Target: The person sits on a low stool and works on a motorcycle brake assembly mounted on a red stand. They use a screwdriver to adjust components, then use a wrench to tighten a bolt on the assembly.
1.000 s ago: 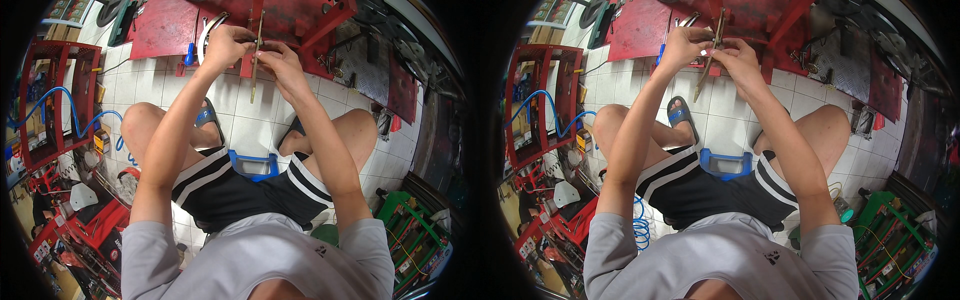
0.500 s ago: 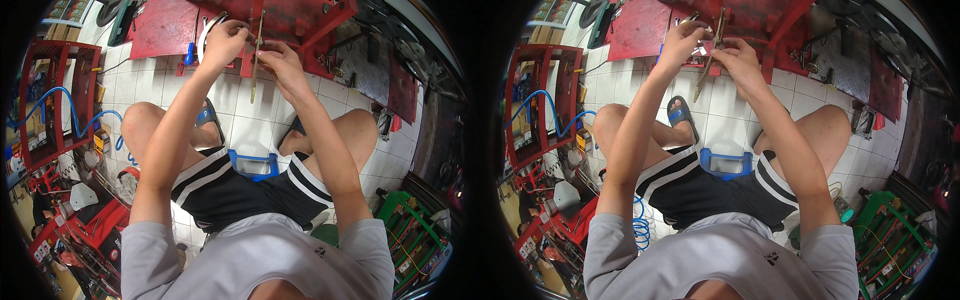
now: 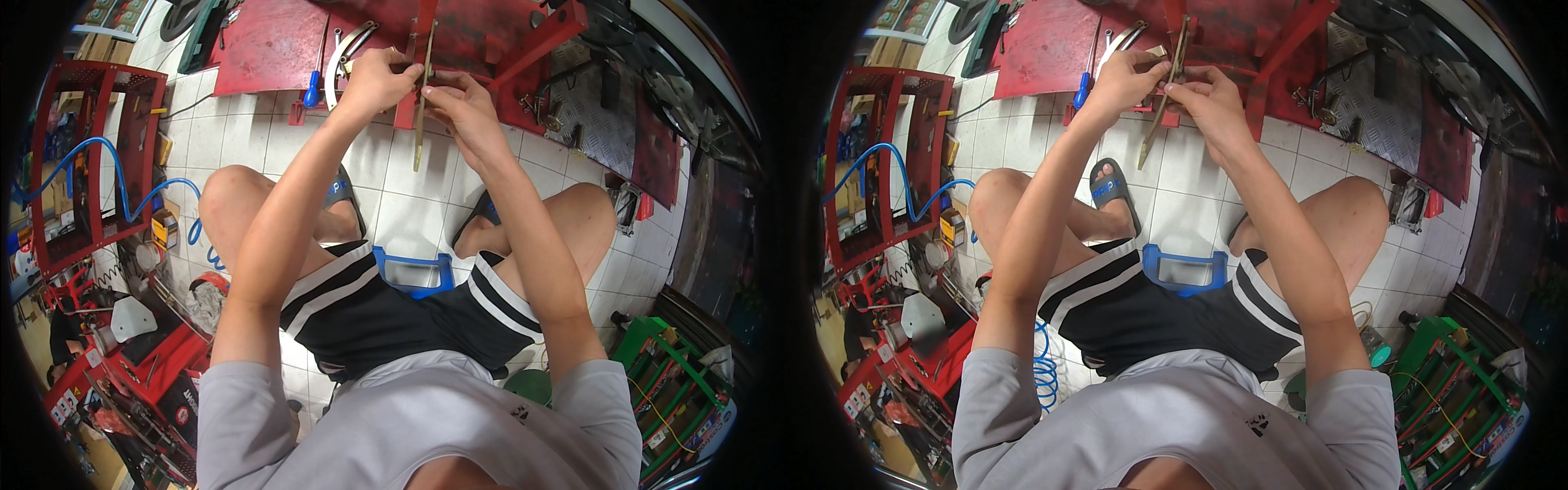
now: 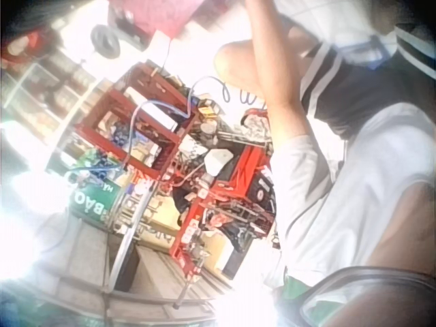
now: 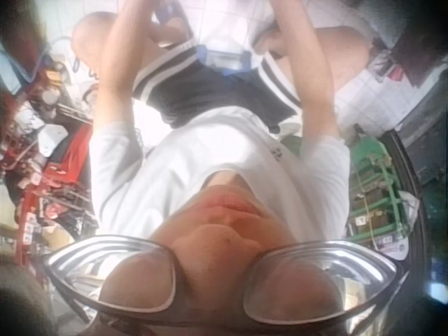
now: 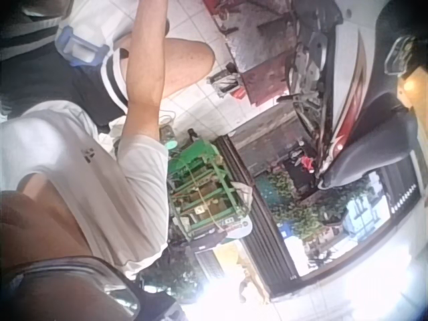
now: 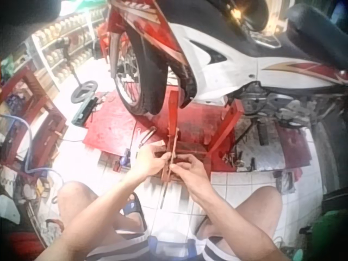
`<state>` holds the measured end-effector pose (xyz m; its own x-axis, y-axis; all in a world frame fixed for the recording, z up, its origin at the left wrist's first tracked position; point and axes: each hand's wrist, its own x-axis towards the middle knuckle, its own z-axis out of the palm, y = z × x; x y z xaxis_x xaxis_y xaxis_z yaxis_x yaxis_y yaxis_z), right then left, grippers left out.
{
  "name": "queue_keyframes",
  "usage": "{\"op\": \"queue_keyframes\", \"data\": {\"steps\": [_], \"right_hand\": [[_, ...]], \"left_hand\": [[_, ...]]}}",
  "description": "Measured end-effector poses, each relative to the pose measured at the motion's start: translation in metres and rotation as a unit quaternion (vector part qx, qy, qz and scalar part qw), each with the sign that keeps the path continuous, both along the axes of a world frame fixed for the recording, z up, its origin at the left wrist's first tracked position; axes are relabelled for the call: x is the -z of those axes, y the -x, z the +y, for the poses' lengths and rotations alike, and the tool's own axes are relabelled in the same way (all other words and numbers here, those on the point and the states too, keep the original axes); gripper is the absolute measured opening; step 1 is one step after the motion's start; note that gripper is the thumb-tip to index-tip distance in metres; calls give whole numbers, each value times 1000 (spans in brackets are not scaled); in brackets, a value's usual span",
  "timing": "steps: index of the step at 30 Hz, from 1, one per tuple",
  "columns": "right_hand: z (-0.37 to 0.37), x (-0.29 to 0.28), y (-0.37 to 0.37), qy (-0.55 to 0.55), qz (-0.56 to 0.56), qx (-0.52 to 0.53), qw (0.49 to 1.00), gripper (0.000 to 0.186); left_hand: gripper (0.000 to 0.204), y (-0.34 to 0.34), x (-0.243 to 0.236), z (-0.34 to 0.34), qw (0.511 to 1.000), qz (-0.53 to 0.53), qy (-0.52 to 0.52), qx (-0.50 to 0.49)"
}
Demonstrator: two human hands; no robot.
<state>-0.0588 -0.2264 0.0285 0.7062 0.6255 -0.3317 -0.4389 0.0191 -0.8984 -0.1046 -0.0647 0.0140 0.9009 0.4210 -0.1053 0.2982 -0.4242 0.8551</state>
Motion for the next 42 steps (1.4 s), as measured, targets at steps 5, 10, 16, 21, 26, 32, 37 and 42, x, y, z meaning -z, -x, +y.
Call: {"op": "queue_keyframes", "data": {"steps": [5, 10, 16, 21, 26, 32, 37, 42], "right_hand": [[0, 3, 1, -8, -8, 5, 1000, 47], [0, -2, 4, -6, 4, -8, 1000, 49], [-1, -4, 3, 5, 1, -17, 1000, 49], [-2, -7, 2, 9, 0, -23, 1000, 50], [-2, -17, 7, -6, 43, -37, 998, 47], [-3, -15, 5, -9, 38, -35, 999, 47], [-6, -18, 3, 7, 28, -37, 999, 44], [-13, -18, 4, 24, 15, -26, 999, 48]], "left_hand": [[41, 0, -7, 1, 998, 39, 43, 14], [40, 1, -5, 0, 997, 42, 71, 3], [35, 1, -7, -3, 993, 39, 110, -7], [30, 0, -7, 0, 986, 64, 156, -9], [25, -2, 4, 4, 966, 46, 251, -48], [23, -5, -4, -6, 967, 29, 243, -67], [28, -6, 1, -8, 981, 29, 187, -47], [28, -13, 2, -16, 986, 27, 161, -24]]}}
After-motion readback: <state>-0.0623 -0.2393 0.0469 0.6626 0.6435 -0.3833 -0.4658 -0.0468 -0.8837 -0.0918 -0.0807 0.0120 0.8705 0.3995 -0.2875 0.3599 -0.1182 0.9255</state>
